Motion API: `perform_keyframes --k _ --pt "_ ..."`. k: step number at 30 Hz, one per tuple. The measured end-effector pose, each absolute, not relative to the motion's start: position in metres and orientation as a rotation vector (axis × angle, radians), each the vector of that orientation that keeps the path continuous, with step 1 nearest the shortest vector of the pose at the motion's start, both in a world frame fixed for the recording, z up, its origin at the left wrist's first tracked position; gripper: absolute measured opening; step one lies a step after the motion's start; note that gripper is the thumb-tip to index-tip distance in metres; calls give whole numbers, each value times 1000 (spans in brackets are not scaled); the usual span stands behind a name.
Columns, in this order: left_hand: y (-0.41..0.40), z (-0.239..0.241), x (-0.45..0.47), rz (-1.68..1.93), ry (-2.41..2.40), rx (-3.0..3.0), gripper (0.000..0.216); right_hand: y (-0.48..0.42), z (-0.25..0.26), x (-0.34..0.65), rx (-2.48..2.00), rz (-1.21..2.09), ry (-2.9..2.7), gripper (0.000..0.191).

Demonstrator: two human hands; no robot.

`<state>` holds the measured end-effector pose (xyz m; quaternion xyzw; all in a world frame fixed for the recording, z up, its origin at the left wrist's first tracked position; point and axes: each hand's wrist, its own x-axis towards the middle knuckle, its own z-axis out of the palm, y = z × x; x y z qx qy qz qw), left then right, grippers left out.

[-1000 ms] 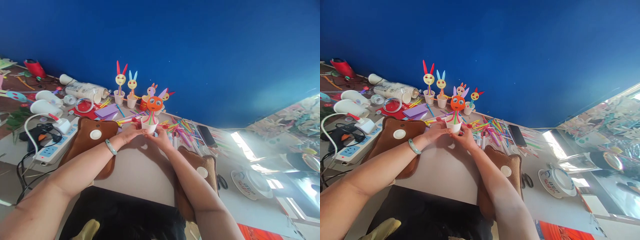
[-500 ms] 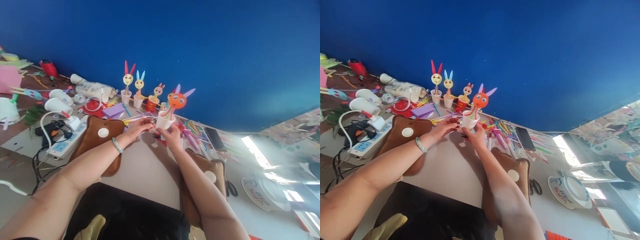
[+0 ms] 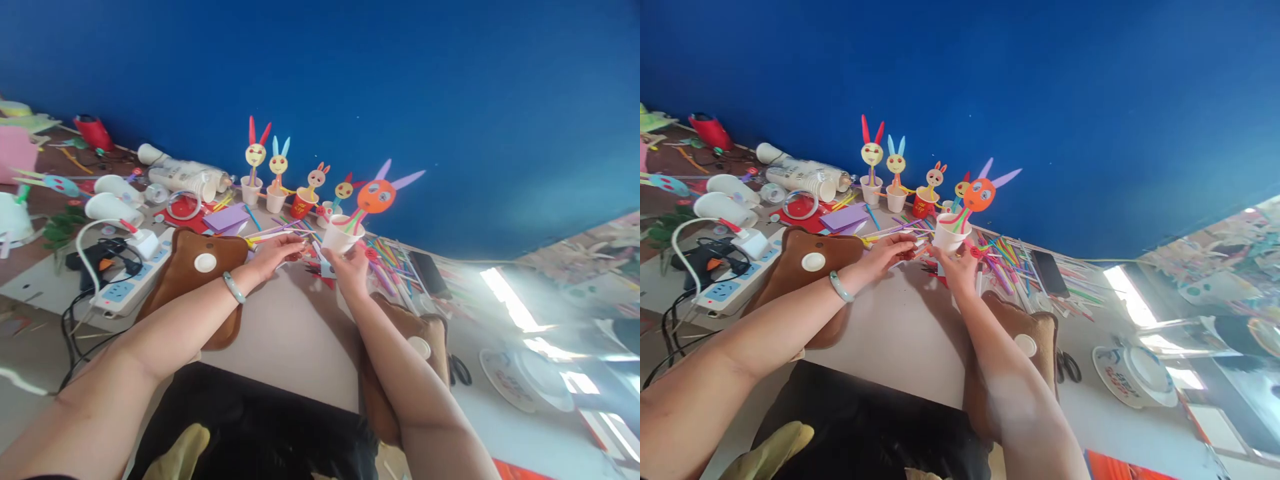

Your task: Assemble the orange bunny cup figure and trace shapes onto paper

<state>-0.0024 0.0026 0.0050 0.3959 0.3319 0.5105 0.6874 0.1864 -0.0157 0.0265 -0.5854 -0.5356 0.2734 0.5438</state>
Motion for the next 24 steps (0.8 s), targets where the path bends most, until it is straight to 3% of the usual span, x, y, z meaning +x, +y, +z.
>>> perform_keyframes --k 12,24 --pt "5 -3 0 1142 779 957 33 -16 23 186 -1446 618 -1347 55" --pt "7 -5 1 1133 811 885 44 -16 24 183 -1385 602 -1416 49"
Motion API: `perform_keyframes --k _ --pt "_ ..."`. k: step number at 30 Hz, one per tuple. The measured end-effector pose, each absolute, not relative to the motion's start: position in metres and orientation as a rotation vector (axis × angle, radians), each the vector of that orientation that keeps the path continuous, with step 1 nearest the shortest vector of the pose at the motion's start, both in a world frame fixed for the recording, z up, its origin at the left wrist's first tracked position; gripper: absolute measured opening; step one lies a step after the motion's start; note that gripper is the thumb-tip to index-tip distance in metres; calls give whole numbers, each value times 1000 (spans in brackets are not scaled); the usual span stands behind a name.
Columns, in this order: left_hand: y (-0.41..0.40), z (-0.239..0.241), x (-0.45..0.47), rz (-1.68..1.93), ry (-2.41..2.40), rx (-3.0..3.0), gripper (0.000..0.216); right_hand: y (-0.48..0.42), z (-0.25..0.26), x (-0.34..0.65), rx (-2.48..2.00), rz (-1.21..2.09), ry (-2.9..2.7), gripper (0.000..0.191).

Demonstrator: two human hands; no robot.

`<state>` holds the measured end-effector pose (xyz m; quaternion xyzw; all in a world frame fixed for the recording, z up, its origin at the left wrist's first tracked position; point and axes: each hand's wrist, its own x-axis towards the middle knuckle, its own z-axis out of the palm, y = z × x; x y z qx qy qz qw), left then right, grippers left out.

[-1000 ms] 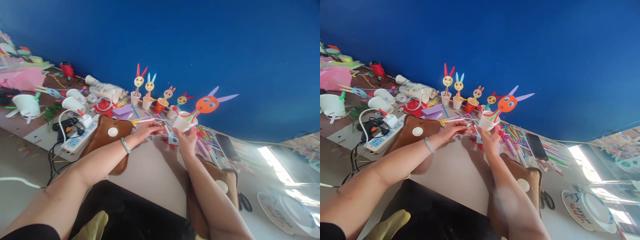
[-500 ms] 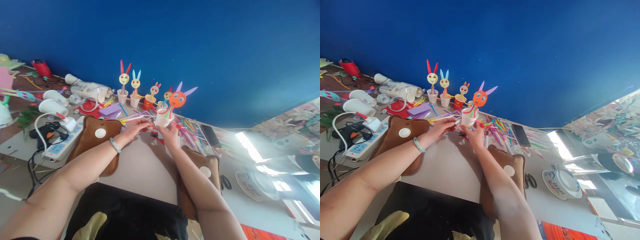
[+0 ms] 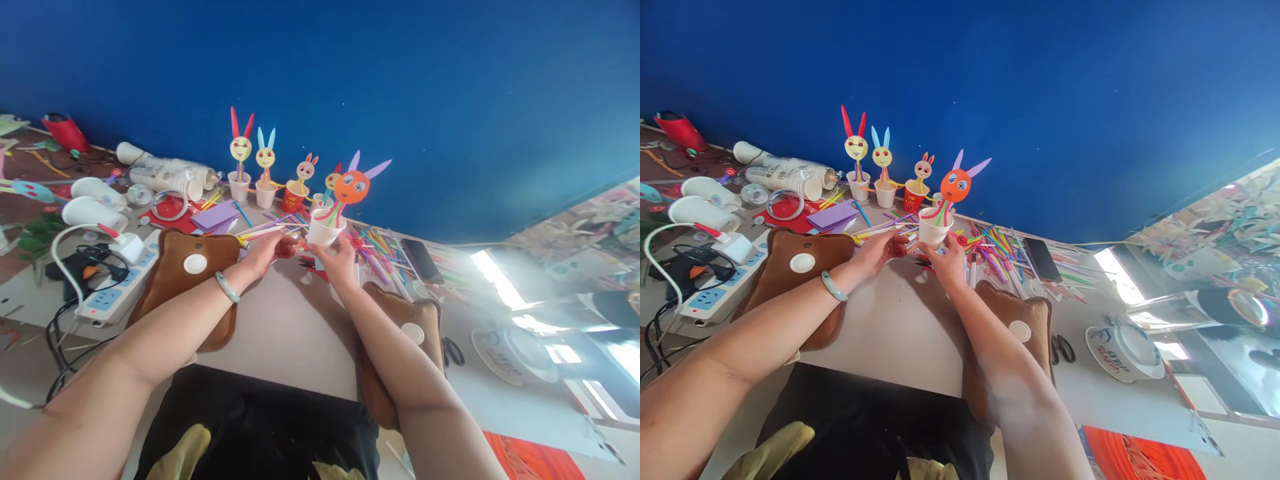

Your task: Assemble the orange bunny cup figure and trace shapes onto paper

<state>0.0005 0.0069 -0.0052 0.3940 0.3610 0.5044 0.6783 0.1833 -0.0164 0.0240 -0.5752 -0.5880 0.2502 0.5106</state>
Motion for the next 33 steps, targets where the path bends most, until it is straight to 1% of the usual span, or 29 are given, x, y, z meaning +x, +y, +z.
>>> perform_keyframes --k 5,13,18,22,27,33 --pt "1 2 -2 1139 755 951 42 -18 24 183 -1385 558 -1437 50" --pt "5 3 -2 1191 751 918 41 -10 13 184 -1357 590 -1468 52" --pt "6 1 -1 1190 700 909 37 -12 14 183 -1356 558 -1484 47" --pt "8 0 -1 1187 708 919 33 -15 22 184 -1413 522 -1465 38" --pt "5 1 -1 1170 711 904 37 -19 26 181 -1438 599 -1439 47" --pt "6 2 -2 1178 636 879 44 -20 22 176 -1435 674 -1467 49"
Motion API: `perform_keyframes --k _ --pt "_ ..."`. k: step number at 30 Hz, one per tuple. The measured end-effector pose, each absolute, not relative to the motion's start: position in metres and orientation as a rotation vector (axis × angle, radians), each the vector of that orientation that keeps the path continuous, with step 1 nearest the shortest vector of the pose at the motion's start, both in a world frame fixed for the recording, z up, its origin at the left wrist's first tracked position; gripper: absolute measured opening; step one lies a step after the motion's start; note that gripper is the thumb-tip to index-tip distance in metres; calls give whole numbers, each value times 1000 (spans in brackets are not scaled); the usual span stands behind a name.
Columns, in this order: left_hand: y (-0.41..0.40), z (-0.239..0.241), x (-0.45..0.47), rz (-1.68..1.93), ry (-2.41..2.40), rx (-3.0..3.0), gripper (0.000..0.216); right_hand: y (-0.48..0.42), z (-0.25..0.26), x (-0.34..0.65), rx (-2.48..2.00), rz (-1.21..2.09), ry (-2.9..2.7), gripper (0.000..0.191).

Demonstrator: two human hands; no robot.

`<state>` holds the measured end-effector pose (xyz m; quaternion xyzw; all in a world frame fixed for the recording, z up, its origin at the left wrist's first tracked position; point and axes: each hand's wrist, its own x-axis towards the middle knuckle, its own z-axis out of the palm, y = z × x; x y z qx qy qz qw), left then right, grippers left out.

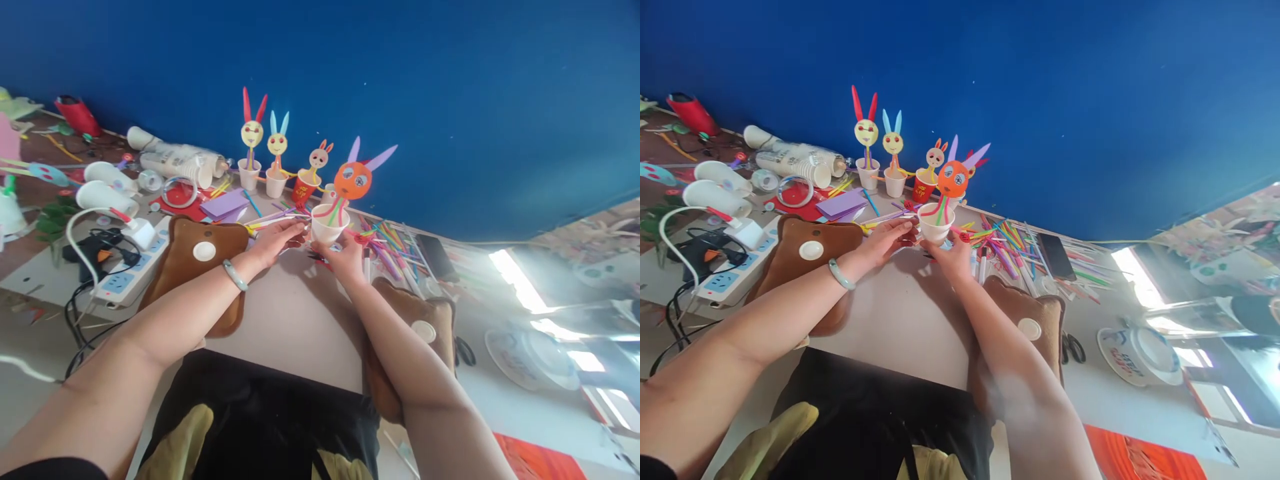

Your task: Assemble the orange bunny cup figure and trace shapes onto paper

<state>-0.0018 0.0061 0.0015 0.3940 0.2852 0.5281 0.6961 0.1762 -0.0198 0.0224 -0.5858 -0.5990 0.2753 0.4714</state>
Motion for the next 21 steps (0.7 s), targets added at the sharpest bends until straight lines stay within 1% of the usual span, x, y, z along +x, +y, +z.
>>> perform_keyframes --k 4,12,18,21 --pt "7 2 -2 1220 617 855 47 -22 25 173 -1380 690 -1513 48" --pt "8 6 -1 1308 678 787 45 -23 24 172 -1386 703 -1557 49" --pt "10 3 -1 1317 668 778 38 -23 20 172 -1369 744 -1551 54" --pt "10 3 -1 1318 666 777 33 -23 19 173 -1403 738 -1560 54"
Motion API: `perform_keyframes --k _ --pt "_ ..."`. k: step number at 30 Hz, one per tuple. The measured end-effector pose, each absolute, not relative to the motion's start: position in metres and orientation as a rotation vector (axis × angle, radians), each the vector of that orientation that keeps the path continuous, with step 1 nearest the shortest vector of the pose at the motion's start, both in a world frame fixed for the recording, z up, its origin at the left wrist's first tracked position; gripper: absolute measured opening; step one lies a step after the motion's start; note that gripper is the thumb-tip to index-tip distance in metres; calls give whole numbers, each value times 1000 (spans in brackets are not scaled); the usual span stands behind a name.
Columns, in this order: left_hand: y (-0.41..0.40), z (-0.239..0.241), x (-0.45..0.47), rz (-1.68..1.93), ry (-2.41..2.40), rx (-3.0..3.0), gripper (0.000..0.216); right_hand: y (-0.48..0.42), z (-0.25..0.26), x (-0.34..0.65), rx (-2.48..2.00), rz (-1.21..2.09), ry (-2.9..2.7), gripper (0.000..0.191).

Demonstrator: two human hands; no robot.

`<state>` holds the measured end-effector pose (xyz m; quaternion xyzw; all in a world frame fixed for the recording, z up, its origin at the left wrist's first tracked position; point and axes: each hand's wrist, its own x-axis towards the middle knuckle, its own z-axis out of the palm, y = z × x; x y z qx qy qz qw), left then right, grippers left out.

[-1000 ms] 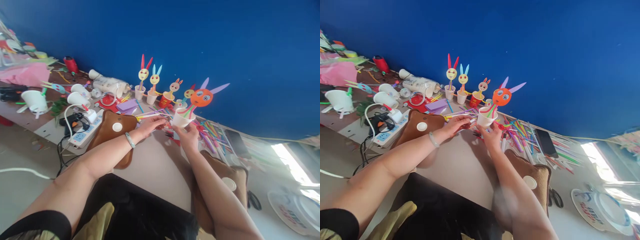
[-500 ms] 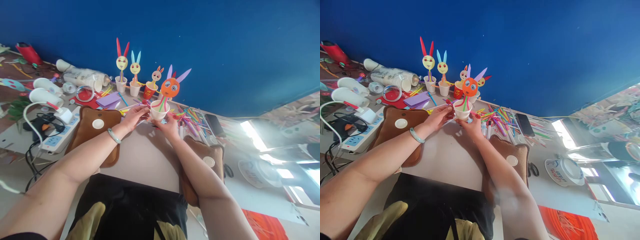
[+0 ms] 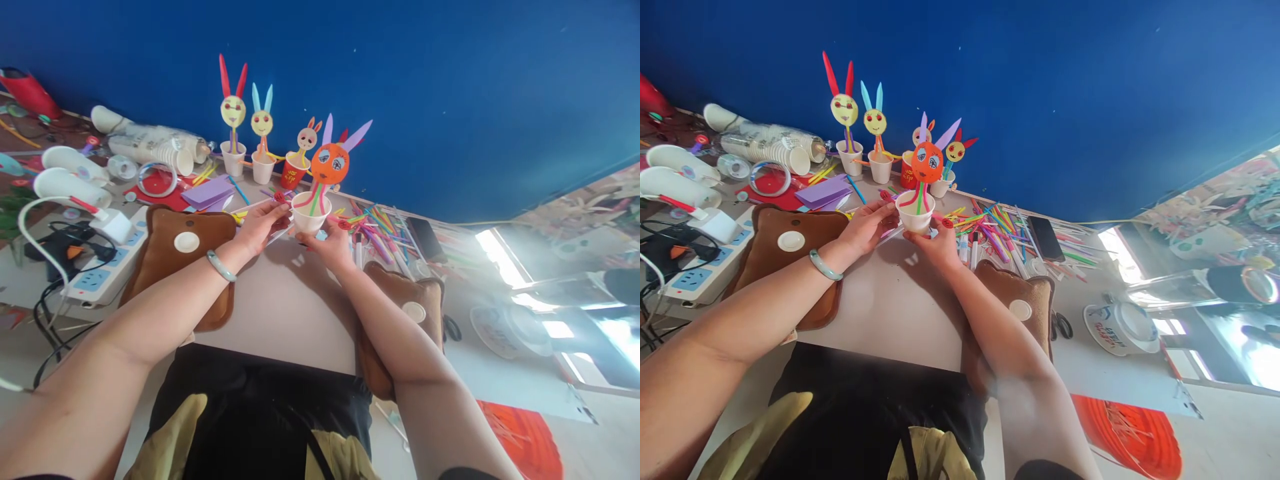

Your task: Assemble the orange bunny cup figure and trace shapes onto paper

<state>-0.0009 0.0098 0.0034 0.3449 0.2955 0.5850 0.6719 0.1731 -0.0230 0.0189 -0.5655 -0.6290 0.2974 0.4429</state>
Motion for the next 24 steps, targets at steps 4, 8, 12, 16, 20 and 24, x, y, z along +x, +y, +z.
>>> perform_keyframes --k 4,8,12,16,20,24 --pt "9 5 -2 1306 699 769 28 -22 17 175 -1437 750 -1555 52" --pt "8 5 -3 1300 698 765 28 -20 16 175 -1423 742 -1569 51" --pt "7 7 -2 1297 692 766 27 -21 18 175 -1424 747 -1570 51" --pt "5 11 -1 1278 694 764 26 -22 20 174 -1440 743 -1569 50" --pt "5 13 -1 1266 696 736 28 -23 22 173 -1446 767 -1563 51" --pt "6 12 -1 1262 676 759 27 -24 22 172 -1408 753 -1583 49"
